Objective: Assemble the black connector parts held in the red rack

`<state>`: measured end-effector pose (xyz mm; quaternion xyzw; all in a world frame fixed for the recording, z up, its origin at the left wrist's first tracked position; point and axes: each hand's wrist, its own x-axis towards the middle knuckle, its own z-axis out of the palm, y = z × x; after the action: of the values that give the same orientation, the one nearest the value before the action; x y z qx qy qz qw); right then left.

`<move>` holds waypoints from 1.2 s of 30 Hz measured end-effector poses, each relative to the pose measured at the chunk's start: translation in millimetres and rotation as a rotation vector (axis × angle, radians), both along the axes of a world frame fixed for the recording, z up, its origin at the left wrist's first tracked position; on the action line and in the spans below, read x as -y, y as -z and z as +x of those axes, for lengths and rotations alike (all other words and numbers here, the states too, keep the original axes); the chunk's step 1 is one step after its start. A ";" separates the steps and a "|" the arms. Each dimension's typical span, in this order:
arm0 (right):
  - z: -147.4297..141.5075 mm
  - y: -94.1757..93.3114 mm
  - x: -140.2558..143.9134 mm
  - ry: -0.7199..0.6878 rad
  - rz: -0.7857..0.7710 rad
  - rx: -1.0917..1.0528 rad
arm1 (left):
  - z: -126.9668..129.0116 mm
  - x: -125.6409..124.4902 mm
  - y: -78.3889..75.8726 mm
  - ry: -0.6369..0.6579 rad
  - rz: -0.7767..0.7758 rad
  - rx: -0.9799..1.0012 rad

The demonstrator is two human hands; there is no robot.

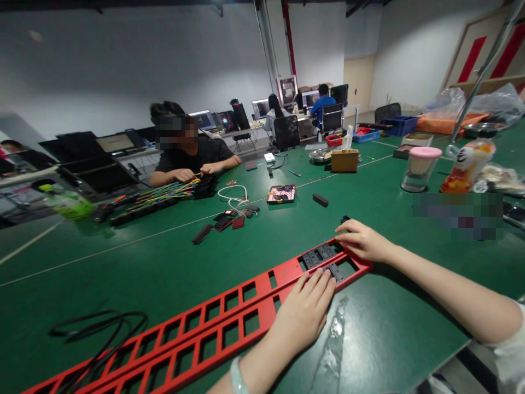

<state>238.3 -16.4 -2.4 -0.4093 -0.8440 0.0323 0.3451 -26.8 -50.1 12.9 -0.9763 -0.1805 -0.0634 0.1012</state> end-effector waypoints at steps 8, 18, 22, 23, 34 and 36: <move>35.0 30.5 -29.2 0.237 -0.007 0.097 | -0.9 -0.1 1.1 0.010 -0.004 0.001; 36.0 46.7 -35.6 0.236 -0.076 0.091 | -1.6 1.4 1.1 0.004 0.016 0.015; 34.5 46.7 -34.9 0.234 -0.079 0.080 | -1.9 1.6 0.7 0.004 0.016 0.017; 34.5 46.7 -34.8 0.231 -0.081 0.076 | -1.9 1.6 0.7 0.007 0.020 0.019; 36.2 37.8 -31.5 0.199 -0.073 0.113 | -1.7 0.7 0.8 0.009 0.022 0.012; 35.6 36.0 -30.3 0.193 -0.071 0.105 | -1.7 0.6 1.2 0.013 0.028 0.013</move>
<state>273.9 13.9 -38.4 -0.5017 -0.8160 0.0071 0.2871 -28.5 -50.7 11.6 -0.9755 -0.1740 -0.0728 0.1132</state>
